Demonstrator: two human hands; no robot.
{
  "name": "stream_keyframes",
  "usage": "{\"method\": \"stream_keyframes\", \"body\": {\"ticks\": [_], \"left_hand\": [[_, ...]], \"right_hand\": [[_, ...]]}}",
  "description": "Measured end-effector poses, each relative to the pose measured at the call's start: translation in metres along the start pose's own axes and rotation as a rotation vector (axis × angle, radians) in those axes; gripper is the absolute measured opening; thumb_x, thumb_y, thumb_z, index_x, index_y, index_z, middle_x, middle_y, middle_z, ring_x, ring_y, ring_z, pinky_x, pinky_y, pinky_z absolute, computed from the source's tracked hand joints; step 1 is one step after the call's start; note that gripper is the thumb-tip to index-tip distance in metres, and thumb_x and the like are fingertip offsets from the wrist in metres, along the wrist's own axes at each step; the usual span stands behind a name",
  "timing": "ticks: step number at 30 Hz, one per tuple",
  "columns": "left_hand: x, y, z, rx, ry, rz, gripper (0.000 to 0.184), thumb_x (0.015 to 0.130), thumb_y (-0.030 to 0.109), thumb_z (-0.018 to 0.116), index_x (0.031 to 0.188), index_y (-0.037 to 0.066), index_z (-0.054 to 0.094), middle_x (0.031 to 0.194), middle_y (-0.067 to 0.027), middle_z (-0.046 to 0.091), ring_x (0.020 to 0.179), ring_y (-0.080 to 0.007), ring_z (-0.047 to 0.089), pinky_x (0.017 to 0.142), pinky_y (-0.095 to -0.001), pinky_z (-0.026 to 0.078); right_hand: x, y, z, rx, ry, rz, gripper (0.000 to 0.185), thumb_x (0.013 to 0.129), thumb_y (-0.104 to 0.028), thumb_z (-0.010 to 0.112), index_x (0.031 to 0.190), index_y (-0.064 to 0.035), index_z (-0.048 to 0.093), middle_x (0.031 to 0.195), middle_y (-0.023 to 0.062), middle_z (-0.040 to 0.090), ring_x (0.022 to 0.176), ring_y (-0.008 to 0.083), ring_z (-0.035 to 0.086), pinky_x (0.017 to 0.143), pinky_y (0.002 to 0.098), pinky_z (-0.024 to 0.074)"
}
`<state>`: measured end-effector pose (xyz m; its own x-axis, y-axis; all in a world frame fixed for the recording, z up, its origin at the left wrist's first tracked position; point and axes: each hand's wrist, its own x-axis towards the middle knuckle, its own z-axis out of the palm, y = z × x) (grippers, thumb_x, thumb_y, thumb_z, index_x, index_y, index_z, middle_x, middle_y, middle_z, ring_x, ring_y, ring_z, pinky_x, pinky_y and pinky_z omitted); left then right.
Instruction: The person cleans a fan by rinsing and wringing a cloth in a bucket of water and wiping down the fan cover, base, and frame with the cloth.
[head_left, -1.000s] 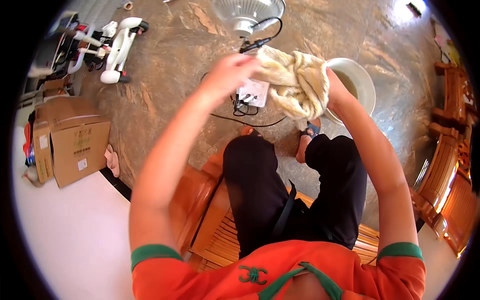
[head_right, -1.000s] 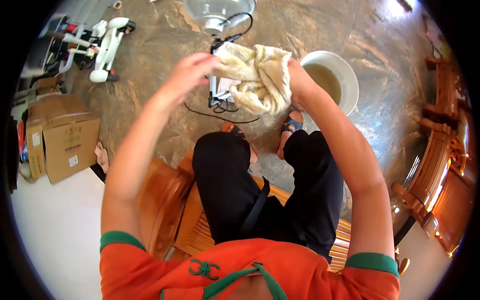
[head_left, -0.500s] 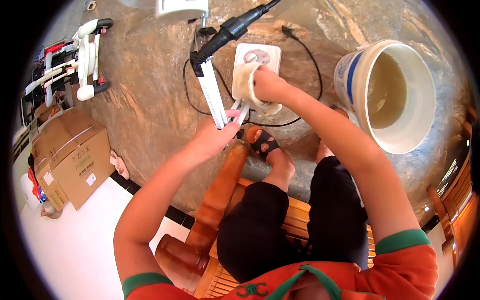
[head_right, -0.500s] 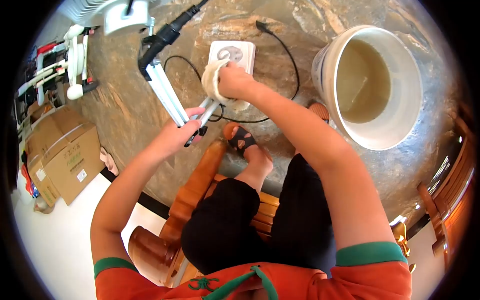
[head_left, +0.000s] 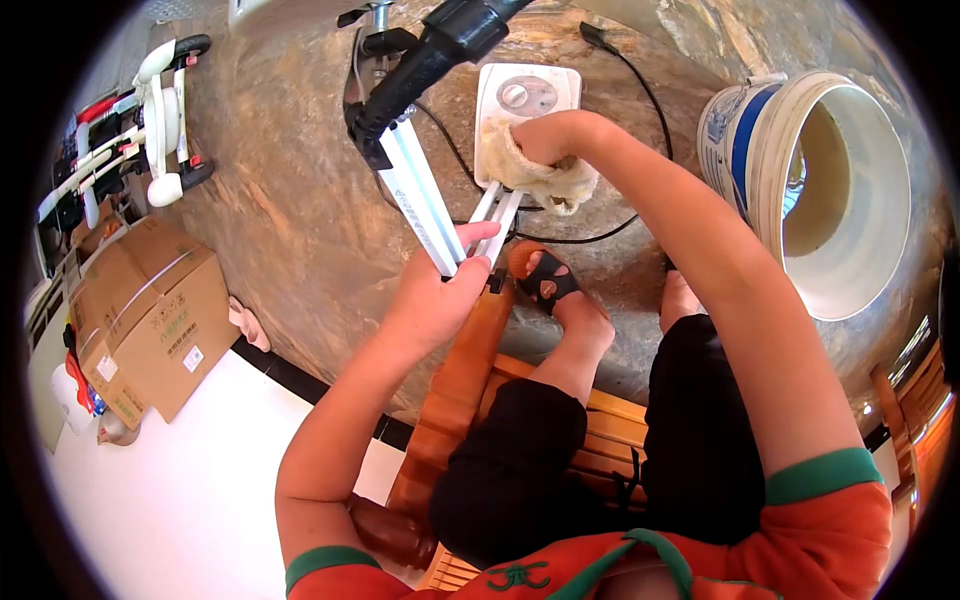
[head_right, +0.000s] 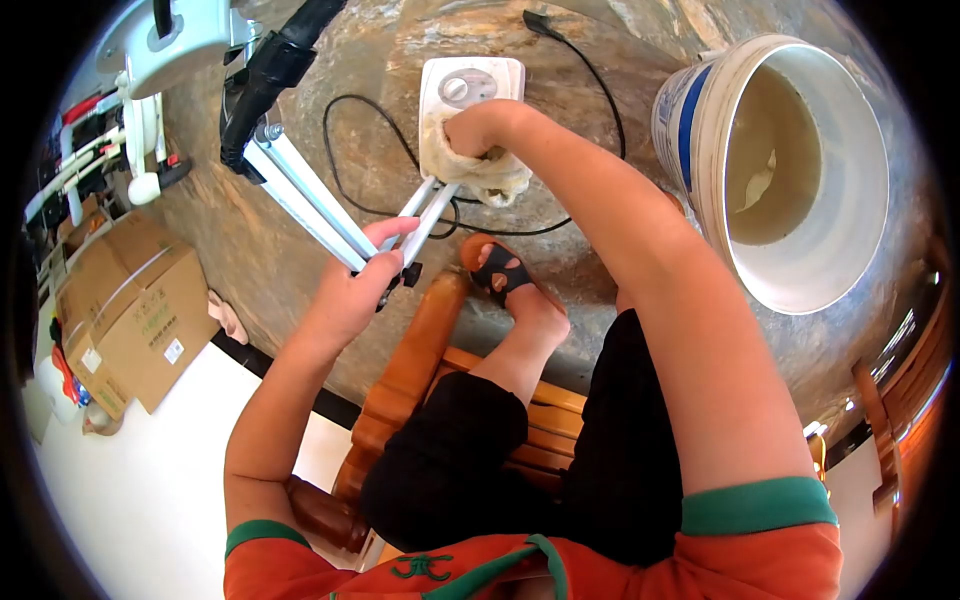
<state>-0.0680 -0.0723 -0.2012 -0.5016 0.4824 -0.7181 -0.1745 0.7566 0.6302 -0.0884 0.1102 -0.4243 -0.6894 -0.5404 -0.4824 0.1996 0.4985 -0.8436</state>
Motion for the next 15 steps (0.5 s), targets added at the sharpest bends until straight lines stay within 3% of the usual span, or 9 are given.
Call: {"method": "stream_keyframes", "body": {"ticks": [3,6,9,10,15], "left_hand": [[0.000,0.002,0.002,-0.028,0.017,0.008,0.033,0.082,0.011,0.048,0.111,-0.001,0.058,0.090,-0.0098,0.062,0.081,-0.0169,0.056,0.075,-0.0301,0.045],[0.000,0.006,0.003,0.002,0.025,-0.037,0.033,0.082,0.010,0.047,0.111,-0.001,0.058,0.090,-0.0104,0.062,0.081,-0.0167,0.056,0.074,-0.0296,0.045],[0.001,-0.001,0.004,-0.052,0.040,0.007,0.033,0.083,0.008,0.048,0.114,0.006,0.059,0.077,0.0021,0.053,0.068,-0.0051,0.045,0.060,-0.0206,0.037],[0.000,0.001,0.004,-0.033,0.030,0.003,0.034,0.082,0.008,0.048,0.114,0.006,0.059,0.077,0.0021,0.053,0.067,-0.0052,0.045,0.060,-0.0206,0.037],[-0.001,0.004,0.003,-0.033,0.033,0.022,0.036,0.082,0.007,0.047,0.117,0.004,0.055,0.081,0.0001,0.055,0.068,-0.0064,0.048,0.062,-0.0211,0.039]], "right_hand": [[-0.013,-0.020,-0.001,-0.060,0.016,0.098,0.032,0.073,-0.016,0.056,0.095,0.0034,0.067,0.093,0.0201,0.066,0.079,0.0311,0.064,0.065,0.0378,0.0495],[-0.026,-0.035,-0.001,-0.064,0.066,0.089,0.030,0.074,-0.016,0.056,0.093,0.0036,0.067,0.092,0.0200,0.066,0.081,0.0312,0.065,0.067,0.0379,0.0496],[-0.030,-0.032,0.003,-0.115,0.245,0.109,0.028,0.077,-0.014,0.054,0.096,0.0022,0.065,0.092,0.0202,0.066,0.086,0.0302,0.065,0.072,0.0393,0.0498],[-0.030,-0.030,0.006,-0.134,0.317,0.114,0.027,0.078,-0.013,0.054,0.097,0.0015,0.064,0.093,0.0203,0.066,0.088,0.0296,0.064,0.074,0.0401,0.0498],[-0.047,-0.024,0.009,0.143,0.510,0.422,0.029,0.084,-0.022,0.054,0.110,-0.0109,0.060,0.108,0.0173,0.060,0.098,0.0325,0.060,0.081,0.0435,0.0493]]}}
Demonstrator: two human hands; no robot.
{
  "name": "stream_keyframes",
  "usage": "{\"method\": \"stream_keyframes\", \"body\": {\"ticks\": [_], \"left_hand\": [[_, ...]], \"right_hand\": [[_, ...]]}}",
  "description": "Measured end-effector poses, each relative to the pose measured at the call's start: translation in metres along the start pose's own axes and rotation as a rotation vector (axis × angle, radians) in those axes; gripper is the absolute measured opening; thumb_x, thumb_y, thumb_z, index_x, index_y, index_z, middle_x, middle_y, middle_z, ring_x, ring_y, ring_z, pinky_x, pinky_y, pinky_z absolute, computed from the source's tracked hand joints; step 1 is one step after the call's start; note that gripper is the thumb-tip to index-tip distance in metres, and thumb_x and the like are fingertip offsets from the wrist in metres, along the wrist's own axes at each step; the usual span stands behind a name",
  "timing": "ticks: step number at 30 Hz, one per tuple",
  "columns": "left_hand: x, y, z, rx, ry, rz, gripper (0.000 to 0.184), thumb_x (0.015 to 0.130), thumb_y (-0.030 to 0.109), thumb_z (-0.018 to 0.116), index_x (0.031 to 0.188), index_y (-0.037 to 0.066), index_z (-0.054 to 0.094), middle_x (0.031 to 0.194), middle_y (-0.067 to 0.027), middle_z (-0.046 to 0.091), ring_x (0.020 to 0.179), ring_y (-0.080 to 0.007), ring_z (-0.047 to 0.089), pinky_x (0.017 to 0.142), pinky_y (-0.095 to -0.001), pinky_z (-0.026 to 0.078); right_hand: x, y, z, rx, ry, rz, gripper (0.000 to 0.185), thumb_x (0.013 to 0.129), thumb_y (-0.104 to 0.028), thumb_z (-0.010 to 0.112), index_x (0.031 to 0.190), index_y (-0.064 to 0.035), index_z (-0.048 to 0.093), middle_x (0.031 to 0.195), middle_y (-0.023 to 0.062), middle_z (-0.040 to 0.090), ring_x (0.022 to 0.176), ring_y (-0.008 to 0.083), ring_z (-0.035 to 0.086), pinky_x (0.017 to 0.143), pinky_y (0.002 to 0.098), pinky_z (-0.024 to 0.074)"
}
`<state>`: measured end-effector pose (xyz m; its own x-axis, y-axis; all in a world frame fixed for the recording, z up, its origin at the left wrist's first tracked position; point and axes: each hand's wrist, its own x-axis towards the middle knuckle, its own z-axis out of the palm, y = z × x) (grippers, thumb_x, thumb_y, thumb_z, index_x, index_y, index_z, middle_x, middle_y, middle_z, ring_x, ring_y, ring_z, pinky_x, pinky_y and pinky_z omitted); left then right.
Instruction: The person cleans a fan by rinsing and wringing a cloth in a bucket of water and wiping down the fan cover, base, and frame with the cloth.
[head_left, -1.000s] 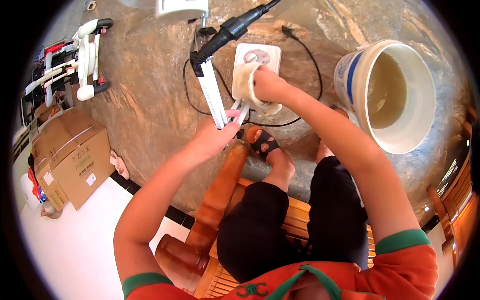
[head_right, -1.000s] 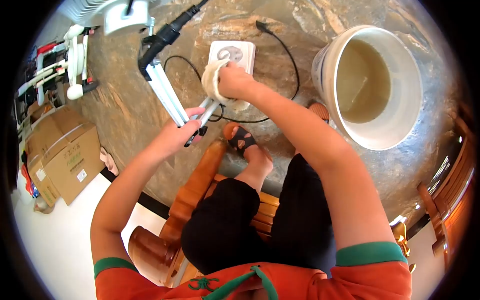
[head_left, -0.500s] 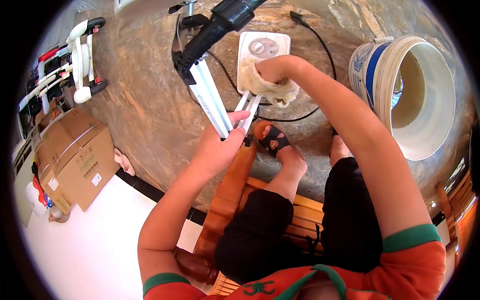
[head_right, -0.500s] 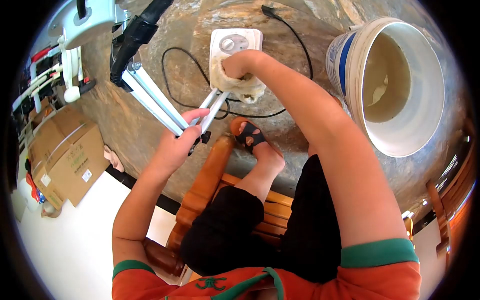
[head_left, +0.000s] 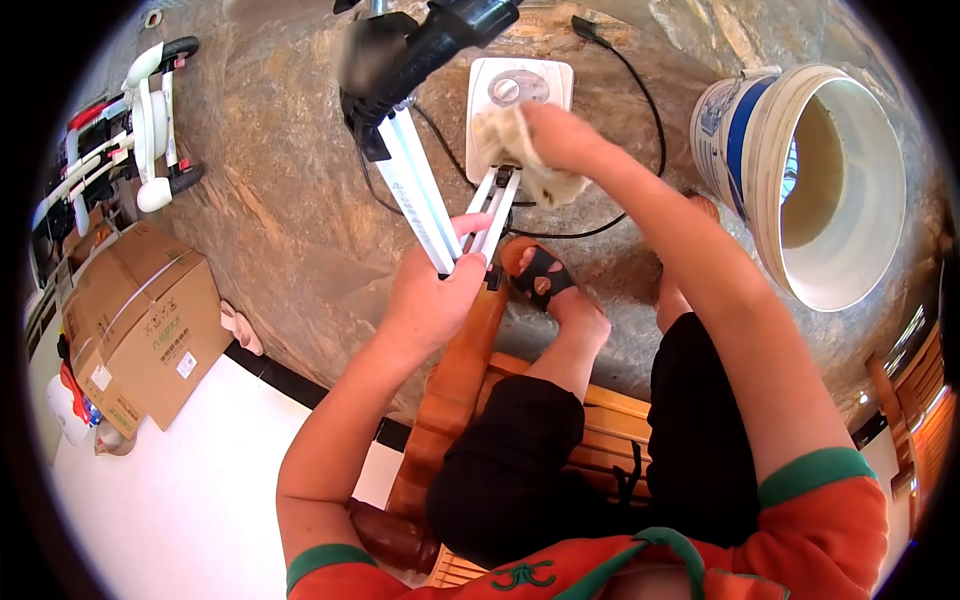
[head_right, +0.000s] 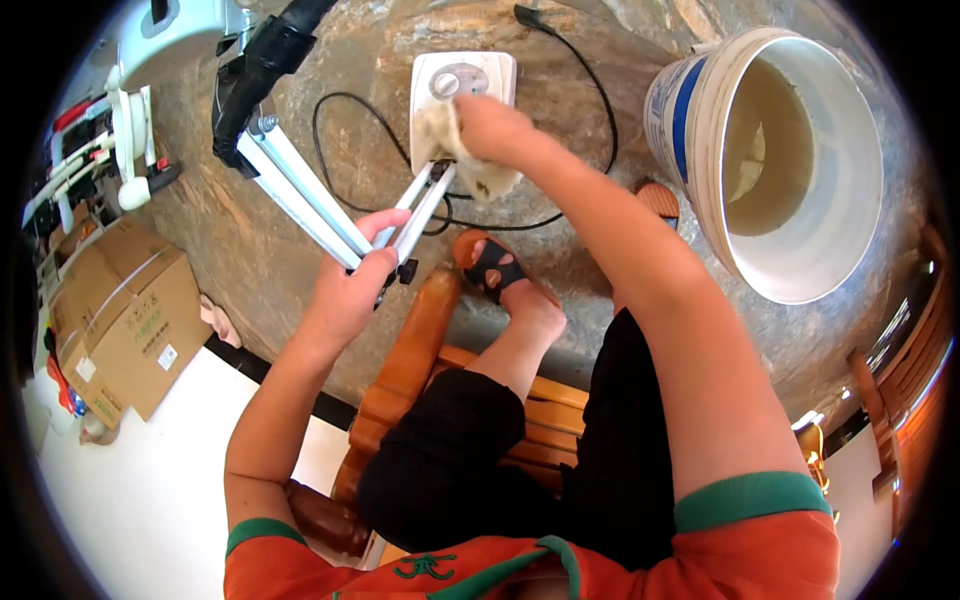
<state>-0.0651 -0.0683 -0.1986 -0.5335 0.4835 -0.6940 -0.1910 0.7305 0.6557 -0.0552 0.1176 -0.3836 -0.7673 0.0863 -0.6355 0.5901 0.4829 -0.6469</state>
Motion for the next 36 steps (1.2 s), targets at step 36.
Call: {"method": "stream_keyframes", "body": {"ticks": [36], "left_hand": [[0.005,-0.008,0.001,-0.140,0.024,-0.026,0.033,0.080,0.005,0.046,0.111,0.001,0.058,0.083,-0.0048,0.058,0.073,-0.0107,0.053,0.067,-0.0255,0.043]], "right_hand": [[-0.073,0.057,0.069,-0.631,0.445,-0.399,0.054,0.073,-0.012,0.057,0.126,-0.0165,0.051,0.126,0.0151,0.042,0.096,0.0329,0.048,0.073,0.0384,0.0466]]}}
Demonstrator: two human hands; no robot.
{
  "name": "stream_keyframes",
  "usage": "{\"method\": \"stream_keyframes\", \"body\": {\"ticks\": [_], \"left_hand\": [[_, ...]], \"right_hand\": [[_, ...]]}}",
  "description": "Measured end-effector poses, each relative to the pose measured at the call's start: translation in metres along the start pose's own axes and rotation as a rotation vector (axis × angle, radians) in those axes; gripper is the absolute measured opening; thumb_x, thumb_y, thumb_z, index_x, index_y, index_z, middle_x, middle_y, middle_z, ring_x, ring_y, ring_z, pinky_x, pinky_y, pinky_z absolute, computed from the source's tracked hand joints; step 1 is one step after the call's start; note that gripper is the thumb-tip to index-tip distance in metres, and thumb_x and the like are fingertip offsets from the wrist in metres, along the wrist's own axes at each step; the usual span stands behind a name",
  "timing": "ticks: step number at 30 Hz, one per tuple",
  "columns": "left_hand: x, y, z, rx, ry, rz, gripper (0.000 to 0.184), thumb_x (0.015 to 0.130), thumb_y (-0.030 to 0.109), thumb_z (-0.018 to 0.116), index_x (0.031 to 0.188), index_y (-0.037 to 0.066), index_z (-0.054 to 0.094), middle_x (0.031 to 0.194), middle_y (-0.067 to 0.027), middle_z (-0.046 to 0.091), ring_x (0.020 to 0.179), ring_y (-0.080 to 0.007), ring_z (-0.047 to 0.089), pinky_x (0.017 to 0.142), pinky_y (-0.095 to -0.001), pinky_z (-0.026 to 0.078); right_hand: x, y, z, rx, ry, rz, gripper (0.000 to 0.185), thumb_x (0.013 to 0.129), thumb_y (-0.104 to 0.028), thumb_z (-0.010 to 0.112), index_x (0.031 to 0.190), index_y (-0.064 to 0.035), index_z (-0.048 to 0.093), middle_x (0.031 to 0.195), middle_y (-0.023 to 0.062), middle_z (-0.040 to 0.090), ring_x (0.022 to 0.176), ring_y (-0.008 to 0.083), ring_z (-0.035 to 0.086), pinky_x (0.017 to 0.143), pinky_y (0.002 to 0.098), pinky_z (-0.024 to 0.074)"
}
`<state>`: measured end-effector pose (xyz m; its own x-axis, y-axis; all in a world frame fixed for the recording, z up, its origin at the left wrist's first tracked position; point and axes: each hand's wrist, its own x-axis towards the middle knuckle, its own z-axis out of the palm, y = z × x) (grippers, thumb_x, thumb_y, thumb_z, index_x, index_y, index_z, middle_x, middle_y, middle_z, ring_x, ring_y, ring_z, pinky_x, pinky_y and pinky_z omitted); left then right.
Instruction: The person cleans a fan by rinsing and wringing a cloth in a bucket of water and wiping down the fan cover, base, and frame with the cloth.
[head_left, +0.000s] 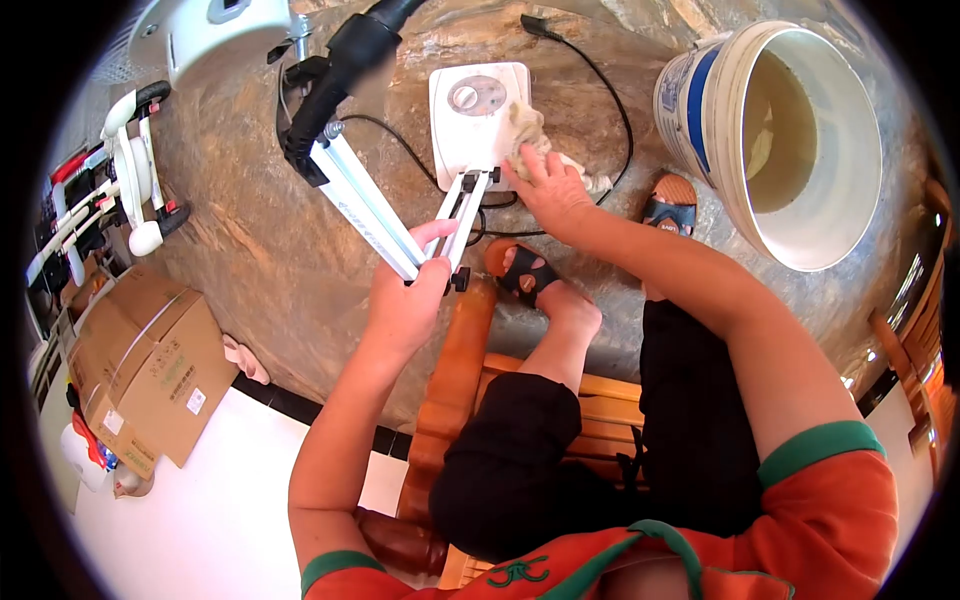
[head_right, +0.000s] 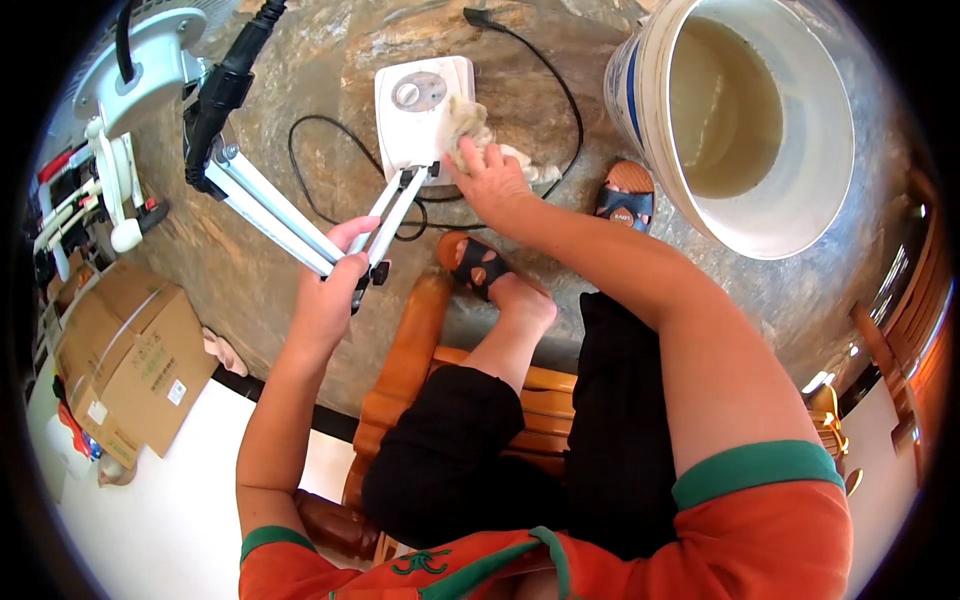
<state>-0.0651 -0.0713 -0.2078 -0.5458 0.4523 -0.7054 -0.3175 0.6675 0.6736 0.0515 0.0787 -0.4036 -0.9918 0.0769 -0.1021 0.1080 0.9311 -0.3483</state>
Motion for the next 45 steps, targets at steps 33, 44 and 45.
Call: {"method": "stream_keyframes", "body": {"ticks": [33,44,45], "left_hand": [[-0.001,0.000,0.001,0.031,0.000,0.035,0.035,0.080,0.006,0.046,0.112,0.002,0.057,0.078,-0.0063,0.060,0.069,-0.0115,0.054,0.063,-0.0269,0.044],[-0.002,0.008,-0.001,0.159,0.000,0.024,0.037,0.078,0.008,0.047,0.113,0.003,0.057,0.072,-0.0057,0.057,0.066,-0.0135,0.054,0.062,-0.0275,0.044],[-0.002,0.009,-0.001,0.173,-0.001,0.019,0.037,0.078,0.008,0.047,0.113,0.003,0.057,0.072,-0.0056,0.057,0.066,-0.0135,0.054,0.062,-0.0274,0.043]], "right_hand": [[0.114,0.013,-0.024,-0.119,-0.167,-0.483,0.035,0.080,-0.017,0.051,0.114,-0.0104,0.054,0.119,-0.0031,0.054,0.111,0.0149,0.046,0.084,0.0302,0.0380],[0.031,0.039,-0.018,-0.071,-0.016,-0.311,0.044,0.078,-0.015,0.053,0.122,-0.0096,0.051,0.124,-0.0004,0.052,0.116,0.0192,0.045,0.084,0.0314,0.0403],[0.041,0.034,-0.023,-0.077,-0.043,-0.332,0.043,0.078,-0.015,0.053,0.121,-0.0096,0.052,0.123,-0.0006,0.052,0.115,0.0189,0.045,0.083,0.0314,0.0403]]}}
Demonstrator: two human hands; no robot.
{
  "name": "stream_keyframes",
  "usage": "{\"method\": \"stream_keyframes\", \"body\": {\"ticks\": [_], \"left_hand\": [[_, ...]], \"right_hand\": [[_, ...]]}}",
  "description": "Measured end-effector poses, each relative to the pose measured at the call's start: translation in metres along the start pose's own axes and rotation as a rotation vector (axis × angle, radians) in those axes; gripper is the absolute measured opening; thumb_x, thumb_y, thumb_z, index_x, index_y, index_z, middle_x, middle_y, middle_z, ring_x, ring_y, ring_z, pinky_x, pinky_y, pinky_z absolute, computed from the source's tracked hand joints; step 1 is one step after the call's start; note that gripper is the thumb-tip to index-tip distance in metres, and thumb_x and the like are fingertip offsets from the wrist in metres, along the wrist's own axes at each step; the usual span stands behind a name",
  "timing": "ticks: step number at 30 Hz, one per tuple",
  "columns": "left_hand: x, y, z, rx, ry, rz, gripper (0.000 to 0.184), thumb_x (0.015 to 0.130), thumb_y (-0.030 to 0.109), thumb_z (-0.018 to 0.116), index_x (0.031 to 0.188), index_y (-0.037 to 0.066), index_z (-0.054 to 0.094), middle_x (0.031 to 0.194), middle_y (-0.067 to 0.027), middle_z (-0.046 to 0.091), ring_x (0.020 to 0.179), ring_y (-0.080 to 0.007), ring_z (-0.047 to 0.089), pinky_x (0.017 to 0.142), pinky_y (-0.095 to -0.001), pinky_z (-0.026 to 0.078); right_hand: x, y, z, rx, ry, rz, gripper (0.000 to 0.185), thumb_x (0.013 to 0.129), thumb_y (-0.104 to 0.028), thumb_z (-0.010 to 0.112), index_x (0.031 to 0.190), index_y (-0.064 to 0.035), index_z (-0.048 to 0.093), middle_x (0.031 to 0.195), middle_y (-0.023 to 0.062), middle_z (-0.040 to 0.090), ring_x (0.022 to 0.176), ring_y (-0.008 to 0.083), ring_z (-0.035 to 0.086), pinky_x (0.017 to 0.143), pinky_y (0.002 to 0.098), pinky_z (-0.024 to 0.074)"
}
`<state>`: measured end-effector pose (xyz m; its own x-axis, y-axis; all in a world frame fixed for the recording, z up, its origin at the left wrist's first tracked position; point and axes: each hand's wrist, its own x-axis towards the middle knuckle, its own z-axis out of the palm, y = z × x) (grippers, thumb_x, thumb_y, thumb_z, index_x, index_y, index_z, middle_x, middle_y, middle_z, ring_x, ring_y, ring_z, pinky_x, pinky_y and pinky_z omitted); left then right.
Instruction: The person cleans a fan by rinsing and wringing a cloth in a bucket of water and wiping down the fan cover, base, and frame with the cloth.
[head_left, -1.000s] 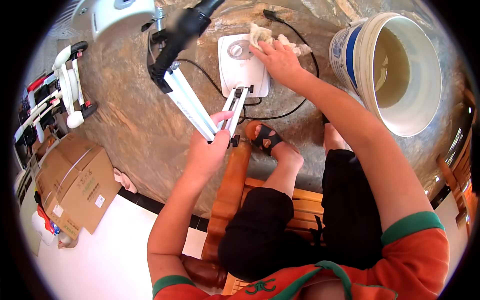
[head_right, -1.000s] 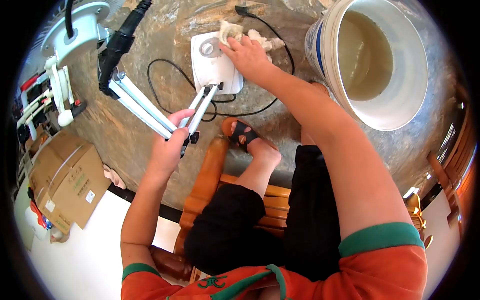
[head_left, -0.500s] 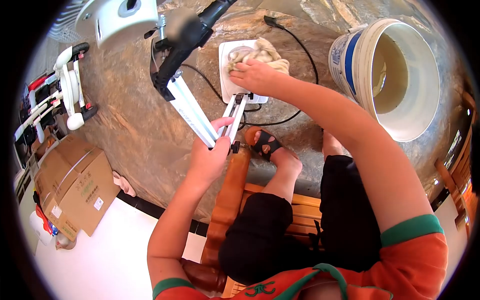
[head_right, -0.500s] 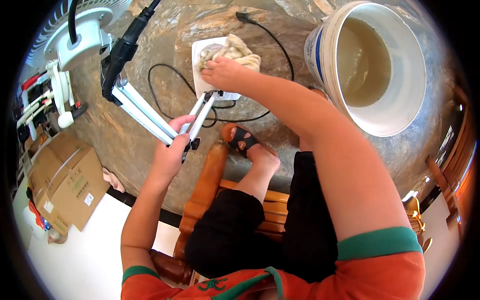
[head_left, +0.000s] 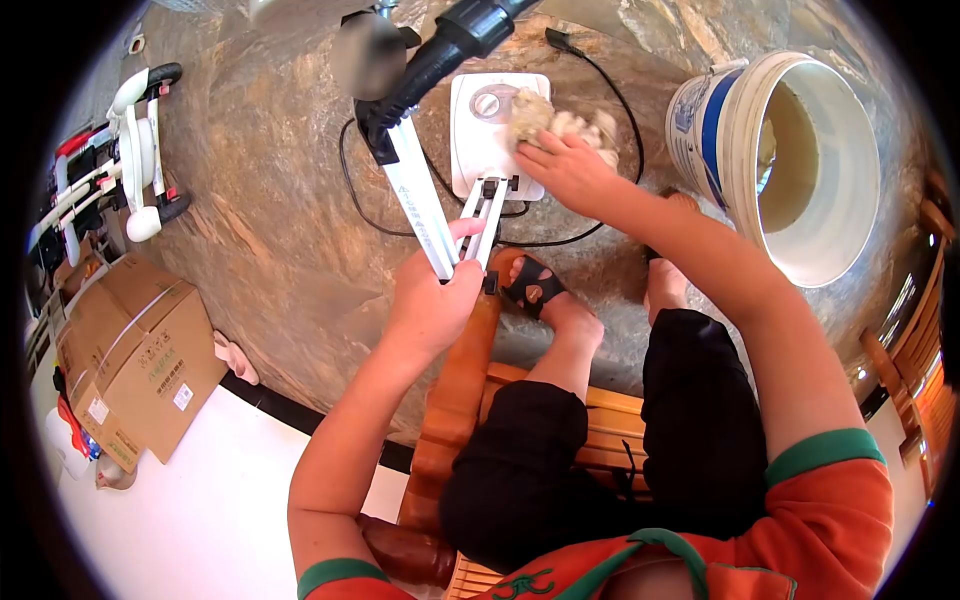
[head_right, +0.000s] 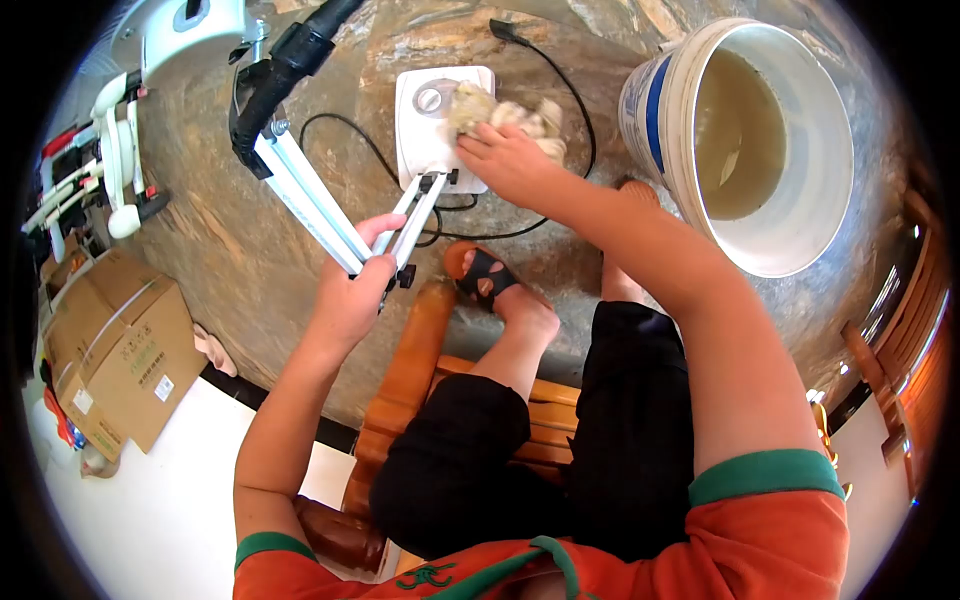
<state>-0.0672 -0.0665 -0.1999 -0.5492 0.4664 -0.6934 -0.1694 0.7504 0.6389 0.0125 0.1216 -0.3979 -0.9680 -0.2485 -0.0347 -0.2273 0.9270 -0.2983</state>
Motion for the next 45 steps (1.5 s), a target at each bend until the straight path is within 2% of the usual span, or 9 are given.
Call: {"method": "stream_keyframes", "body": {"ticks": [5,8,14,23,26,30,33,36,45], "left_hand": [[0.004,-0.010,0.000,-0.107,0.012,0.038,0.036,0.079,0.009,0.047,0.113,0.003,0.057,0.072,-0.0060,0.057,0.066,-0.0128,0.054,0.062,-0.0272,0.043],[0.002,-0.005,0.001,-0.071,0.016,0.038,0.036,0.079,0.009,0.047,0.113,0.003,0.057,0.071,-0.0058,0.057,0.066,-0.0127,0.054,0.062,-0.0272,0.043],[0.001,-0.005,-0.002,-0.046,0.030,0.052,0.036,0.079,0.008,0.047,0.113,0.003,0.057,0.070,-0.0043,0.056,0.063,-0.0124,0.052,0.059,-0.0270,0.042],[0.002,-0.001,0.001,-0.103,0.026,0.043,0.038,0.078,0.007,0.048,0.115,0.002,0.055,0.069,-0.0038,0.054,0.062,-0.0104,0.051,0.057,-0.0262,0.041],[0.003,-0.005,-0.001,-0.107,0.042,0.070,0.038,0.078,0.006,0.048,0.115,0.002,0.055,0.069,-0.0036,0.054,0.061,-0.0107,0.050,0.058,-0.0265,0.042],[0.005,-0.013,0.000,-0.065,0.047,0.094,0.038,0.077,0.007,0.049,0.115,0.002,0.055,0.069,-0.0036,0.053,0.062,-0.0114,0.050,0.058,-0.0272,0.041],[0.004,-0.011,0.002,-0.075,0.045,0.084,0.038,0.077,0.007,0.049,0.114,0.002,0.056,0.069,-0.0037,0.053,0.062,-0.0116,0.049,0.058,-0.0273,0.041],[0.004,-0.011,0.001,-0.112,0.055,0.089,0.037,0.077,0.007,0.049,0.114,0.003,0.056,0.069,-0.0039,0.053,0.062,-0.0117,0.049,0.058,-0.0273,0.041],[0.003,-0.015,0.000,-0.078,0.041,0.085,0.038,0.077,0.007,0.048,0.115,0.003,0.056,0.069,-0.0042,0.052,0.062,-0.0122,0.048,0.059,-0.0278,0.041]], "right_hand": [[0.076,-0.001,0.013,-0.061,-0.008,-0.228,0.033,0.077,-0.017,0.054,0.110,-0.0117,0.057,0.110,-0.0038,0.055,0.107,0.0156,0.048,0.080,0.0303,0.0399],[0.093,-0.005,0.005,-0.088,-0.039,-0.231,0.030,0.078,-0.017,0.054,0.107,-0.0137,0.059,0.107,-0.0062,0.055,0.106,0.0147,0.047,0.080,0.0299,0.0391],[0.048,0.009,-0.001,-0.042,-0.035,-0.332,0.027,0.079,-0.018,0.055,0.105,-0.0191,0.061,0.109,-0.0104,0.054,0.108,0.0151,0.045,0.079,0.0310,0.0390],[0.087,-0.011,-0.004,-0.131,-0.080,-0.104,0.044,0.081,-0.018,0.055,0.125,-0.0132,0.049,0.122,-0.0036,0.049,0.110,0.0171,0.047,0.080,0.0338,0.0402],[0.061,-0.008,-0.012,-0.128,-0.192,0.099,0.049,0.079,-0.016,0.056,0.127,-0.0140,0.047,0.123,-0.0003,0.047,0.109,0.0202,0.048,0.077,0.0354,0.0413],[0.019,0.014,-0.008,-0.089,0.025,0.219,0.054,0.078,-0.014,0.056,0.131,-0.0179,0.045,0.122,0.0045,0.045,0.107,0.0238,0.049,0.075,0.0374,0.0429],[0.028,-0.003,-0.007,-0.077,-0.091,0.364,0.053,0.079,-0.014,0.056,0.131,-0.0178,0.044,0.120,0.0054,0.046,0.108,0.0240,0.048,0.076,0.0378,0.0430],[0.028,-0.018,-0.011,-0.122,-0.191,0.150,0.051,0.080,-0.014,0.055,0.129,-0.0174,0.046,0.118,0.0038,0.047,0.107,0.0227,0.049,0.075,0.0373,0.0431],[0.058,0.001,-0.012,-0.110,-0.153,0.291,0.045,0.082,-0.016,0.053,0.127,-0.0163,0.047,0.114,0.0048,0.048,0.105,0.0216,0.048,0.076,0.0360,0.0398]]}}
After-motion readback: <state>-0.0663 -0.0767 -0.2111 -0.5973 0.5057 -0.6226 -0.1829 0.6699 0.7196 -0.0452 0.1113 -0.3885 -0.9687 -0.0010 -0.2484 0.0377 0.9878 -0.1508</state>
